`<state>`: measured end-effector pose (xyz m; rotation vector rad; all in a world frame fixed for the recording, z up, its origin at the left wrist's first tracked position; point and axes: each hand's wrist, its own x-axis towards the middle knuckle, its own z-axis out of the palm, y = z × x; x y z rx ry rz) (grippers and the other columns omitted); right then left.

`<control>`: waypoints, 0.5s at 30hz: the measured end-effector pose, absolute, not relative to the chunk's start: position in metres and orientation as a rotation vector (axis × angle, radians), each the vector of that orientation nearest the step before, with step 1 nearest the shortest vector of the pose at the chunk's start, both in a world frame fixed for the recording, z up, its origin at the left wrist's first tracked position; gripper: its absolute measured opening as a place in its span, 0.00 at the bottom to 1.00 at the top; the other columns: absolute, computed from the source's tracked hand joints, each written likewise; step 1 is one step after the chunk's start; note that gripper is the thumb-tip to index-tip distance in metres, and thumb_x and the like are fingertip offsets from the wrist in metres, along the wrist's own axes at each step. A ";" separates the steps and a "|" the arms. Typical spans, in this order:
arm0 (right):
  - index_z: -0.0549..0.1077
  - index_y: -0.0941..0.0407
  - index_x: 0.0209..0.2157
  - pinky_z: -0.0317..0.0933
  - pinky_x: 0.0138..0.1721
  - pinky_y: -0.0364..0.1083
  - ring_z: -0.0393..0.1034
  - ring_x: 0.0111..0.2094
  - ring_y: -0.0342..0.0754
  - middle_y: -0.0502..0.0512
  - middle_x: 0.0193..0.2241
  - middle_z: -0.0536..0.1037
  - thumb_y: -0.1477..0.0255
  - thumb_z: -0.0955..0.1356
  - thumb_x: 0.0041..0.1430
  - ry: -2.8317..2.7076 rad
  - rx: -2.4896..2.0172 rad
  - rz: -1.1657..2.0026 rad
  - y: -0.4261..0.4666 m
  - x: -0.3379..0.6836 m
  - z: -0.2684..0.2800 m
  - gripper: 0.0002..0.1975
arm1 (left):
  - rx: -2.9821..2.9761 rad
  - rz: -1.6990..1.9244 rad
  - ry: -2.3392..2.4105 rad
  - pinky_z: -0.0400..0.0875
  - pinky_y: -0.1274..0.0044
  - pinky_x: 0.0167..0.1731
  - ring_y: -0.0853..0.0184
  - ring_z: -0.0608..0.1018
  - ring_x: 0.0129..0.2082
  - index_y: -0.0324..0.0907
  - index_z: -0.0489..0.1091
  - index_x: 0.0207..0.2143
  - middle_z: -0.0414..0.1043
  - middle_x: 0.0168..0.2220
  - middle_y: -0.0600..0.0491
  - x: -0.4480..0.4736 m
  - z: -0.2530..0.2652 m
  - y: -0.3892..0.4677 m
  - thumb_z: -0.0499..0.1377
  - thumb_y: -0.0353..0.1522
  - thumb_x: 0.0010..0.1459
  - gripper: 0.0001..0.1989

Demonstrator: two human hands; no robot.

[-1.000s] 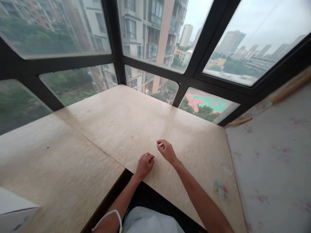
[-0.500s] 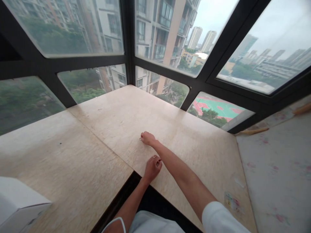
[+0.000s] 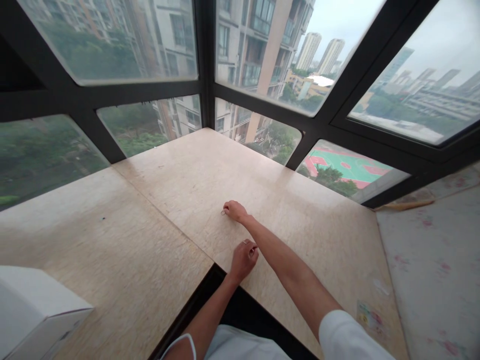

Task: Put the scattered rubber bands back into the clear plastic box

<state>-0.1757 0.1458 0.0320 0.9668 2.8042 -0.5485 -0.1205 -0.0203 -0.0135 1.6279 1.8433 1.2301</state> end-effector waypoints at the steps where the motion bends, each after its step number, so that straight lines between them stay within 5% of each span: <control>1: 0.69 0.57 0.51 0.67 0.44 0.54 0.70 0.45 0.50 0.58 0.50 0.71 0.66 0.66 0.64 2.809 0.963 -0.542 0.146 -0.176 0.032 0.16 | 1.626 1.232 1.844 0.64 0.75 0.32 0.67 0.70 0.30 0.42 0.69 0.28 0.68 0.27 0.54 -0.121 -0.014 -0.020 0.55 0.26 0.57 0.06; 15: 0.69 0.56 0.51 0.67 0.45 0.54 0.70 0.45 0.50 0.58 0.50 0.71 0.66 0.66 0.64 2.750 0.898 -0.481 0.135 -0.172 0.032 0.16 | 1.623 1.229 1.827 0.64 0.75 0.33 0.67 0.70 0.30 0.42 0.69 0.29 0.69 0.28 0.53 -0.122 -0.011 -0.021 0.55 0.24 0.54 0.06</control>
